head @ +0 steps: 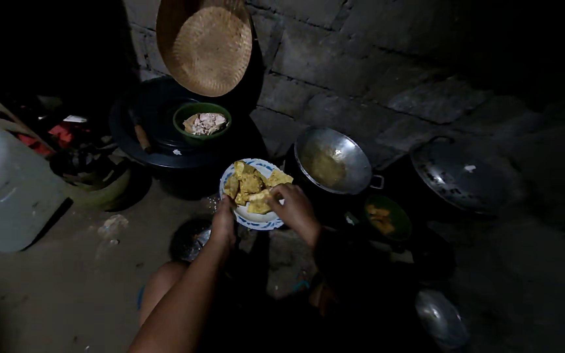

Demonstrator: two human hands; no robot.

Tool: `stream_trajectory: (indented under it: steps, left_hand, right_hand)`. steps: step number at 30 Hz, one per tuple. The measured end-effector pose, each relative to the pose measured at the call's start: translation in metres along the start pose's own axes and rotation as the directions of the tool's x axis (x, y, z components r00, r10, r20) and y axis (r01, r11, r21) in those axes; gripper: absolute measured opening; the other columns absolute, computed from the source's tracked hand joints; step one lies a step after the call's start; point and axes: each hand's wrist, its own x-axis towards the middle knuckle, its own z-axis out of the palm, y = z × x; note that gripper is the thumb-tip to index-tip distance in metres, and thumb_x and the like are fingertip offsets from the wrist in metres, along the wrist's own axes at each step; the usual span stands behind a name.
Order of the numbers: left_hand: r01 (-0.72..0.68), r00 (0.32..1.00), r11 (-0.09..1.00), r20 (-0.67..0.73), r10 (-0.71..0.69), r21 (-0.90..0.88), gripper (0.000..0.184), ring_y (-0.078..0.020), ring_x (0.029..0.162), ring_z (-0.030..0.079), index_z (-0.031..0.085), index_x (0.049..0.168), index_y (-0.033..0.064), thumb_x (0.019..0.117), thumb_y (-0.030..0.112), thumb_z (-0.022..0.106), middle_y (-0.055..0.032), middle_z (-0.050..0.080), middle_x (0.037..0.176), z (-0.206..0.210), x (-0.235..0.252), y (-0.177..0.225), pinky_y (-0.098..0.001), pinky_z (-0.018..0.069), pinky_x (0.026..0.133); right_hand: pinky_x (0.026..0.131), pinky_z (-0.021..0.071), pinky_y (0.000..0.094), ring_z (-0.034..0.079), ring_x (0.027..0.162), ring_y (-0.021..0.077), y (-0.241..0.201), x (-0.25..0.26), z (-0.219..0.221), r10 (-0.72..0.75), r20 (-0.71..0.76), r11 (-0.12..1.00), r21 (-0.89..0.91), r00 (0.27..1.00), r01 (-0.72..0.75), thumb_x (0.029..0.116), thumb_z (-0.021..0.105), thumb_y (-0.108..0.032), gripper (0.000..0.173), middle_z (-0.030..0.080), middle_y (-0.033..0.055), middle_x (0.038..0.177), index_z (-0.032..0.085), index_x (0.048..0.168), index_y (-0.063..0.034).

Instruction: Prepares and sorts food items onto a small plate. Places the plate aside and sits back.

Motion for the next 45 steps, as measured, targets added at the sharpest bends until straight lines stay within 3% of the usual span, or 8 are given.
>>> stream_trajectory:
  steps: [5, 13, 21, 27, 34, 39, 42, 45]
  left_hand:
    - [0.026, 1.000, 0.999, 0.019, -0.025, -0.046, 0.056, -0.0268, 0.125, 0.060, 0.038, 0.153, 0.0058, 0.1128, 0.043, 0.024, -0.0185, 0.056, 0.142, 0.001, -0.002, -0.002, -0.0470, 0.0530, 0.101]
    - [0.018, 0.999, 1.000, -0.033, -0.018, 0.000, 0.056, -0.0256, 0.124, 0.060, 0.040, 0.151, 0.0044, 0.1127, 0.042, 0.025, -0.0185, 0.056, 0.141, 0.005, -0.011, 0.000, -0.0460, 0.0528, 0.100]
    - [0.037, 0.998, 0.999, -0.053, -0.037, 0.005, 0.057, -0.0235, 0.122, 0.061, 0.044, 0.148, 0.0042, 0.1125, 0.044, 0.024, -0.0167, 0.058, 0.139, 0.016, -0.008, -0.007, -0.0448, 0.0533, 0.099]
    - [0.065, 0.996, 0.997, -0.052, -0.067, -0.036, 0.056, -0.0239, 0.122, 0.062, 0.045, 0.148, 0.0066, 0.1123, 0.045, 0.024, -0.0153, 0.059, 0.138, 0.013, 0.000, -0.009, -0.0462, 0.0543, 0.099]
    - [0.069, 0.994, 0.997, -0.087, -0.066, 0.037, 0.056, -0.0244, 0.122, 0.061, 0.045, 0.149, 0.0072, 0.1120, 0.045, 0.026, -0.0159, 0.058, 0.139, 0.007, 0.003, -0.006, -0.0459, 0.0530, 0.098]
    - [0.071, 0.994, 0.996, -0.086, -0.067, 0.048, 0.056, -0.0241, 0.123, 0.060, 0.046, 0.148, 0.0058, 0.1120, 0.045, 0.027, -0.0165, 0.058, 0.139, 0.009, 0.002, -0.005, -0.0457, 0.0530, 0.099]
    - [0.045, 0.998, 0.999, -0.038, -0.045, 0.016, 0.055, -0.0247, 0.123, 0.060, 0.042, 0.149, 0.0046, 0.1126, 0.043, 0.026, -0.0176, 0.057, 0.139, 0.012, 0.003, -0.007, -0.0455, 0.0533, 0.100]
    - [0.037, 0.999, 0.999, -0.007, -0.037, -0.013, 0.055, -0.0248, 0.123, 0.060, 0.038, 0.152, 0.0055, 0.1129, 0.042, 0.024, -0.0176, 0.056, 0.141, 0.009, 0.002, -0.009, -0.0442, 0.0529, 0.100]
  right_hand:
    - [0.107, 0.0444, 0.0596, 0.054, 0.130, 0.0403, -0.005, -0.004, -0.011, 0.048, -0.110, 0.989, -0.132, 0.993, -0.062, 0.1019, 0.065, -0.029, 0.034, 0.063, 0.0193, 0.133, 0.068, 0.128, -0.0085]
    - [0.112, 0.0375, 0.0622, 0.049, 0.136, 0.0426, -0.014, -0.006, 0.022, -0.069, 0.219, 0.912, -0.382, 0.973, 0.150, 0.0987, 0.067, -0.027, 0.045, 0.058, 0.0224, 0.141, 0.063, 0.139, -0.0079]
    - [0.113, 0.0378, 0.0577, 0.050, 0.135, 0.0364, -0.002, -0.004, -0.010, -0.101, 0.243, 0.964, -0.214, 0.965, 0.155, 0.0976, 0.066, -0.041, 0.045, 0.061, 0.0165, 0.138, 0.069, 0.133, -0.0147]
    - [0.098, 0.0481, 0.0687, 0.059, 0.123, 0.0481, 0.092, 0.026, -0.064, 0.124, -0.169, 0.989, -0.053, 0.978, -0.135, 0.1003, 0.067, -0.036, 0.048, 0.062, 0.0267, 0.133, 0.061, 0.137, -0.0046]
    - [0.107, 0.0408, 0.0708, 0.052, 0.133, 0.0503, 0.181, 0.107, -0.053, 0.411, -0.049, 0.877, -0.251, 0.910, -0.410, 0.1028, 0.060, -0.031, 0.048, 0.057, 0.0307, 0.140, 0.061, 0.138, 0.0006]
    - [0.103, 0.0476, 0.0650, 0.059, 0.124, 0.0448, 0.064, 0.050, -0.050, -0.022, -0.246, 0.998, -0.064, 0.969, 0.007, 0.1071, 0.055, -0.024, 0.036, 0.064, 0.0235, 0.131, 0.061, 0.139, -0.0079]
    - [0.103, 0.0478, 0.0603, 0.059, 0.123, 0.0402, 0.007, 0.019, -0.009, -0.329, -0.120, 0.936, -0.172, 0.937, 0.307, 0.1014, 0.062, -0.018, 0.026, 0.068, 0.0181, 0.124, 0.074, 0.124, -0.0124]
    - [0.109, 0.0407, 0.0596, 0.047, 0.140, 0.0380, -0.014, 0.012, 0.025, -0.383, 0.134, 0.848, -0.343, 0.914, 0.405, 0.1032, 0.057, -0.018, 0.034, 0.053, 0.0140, 0.151, 0.067, 0.135, -0.0207]
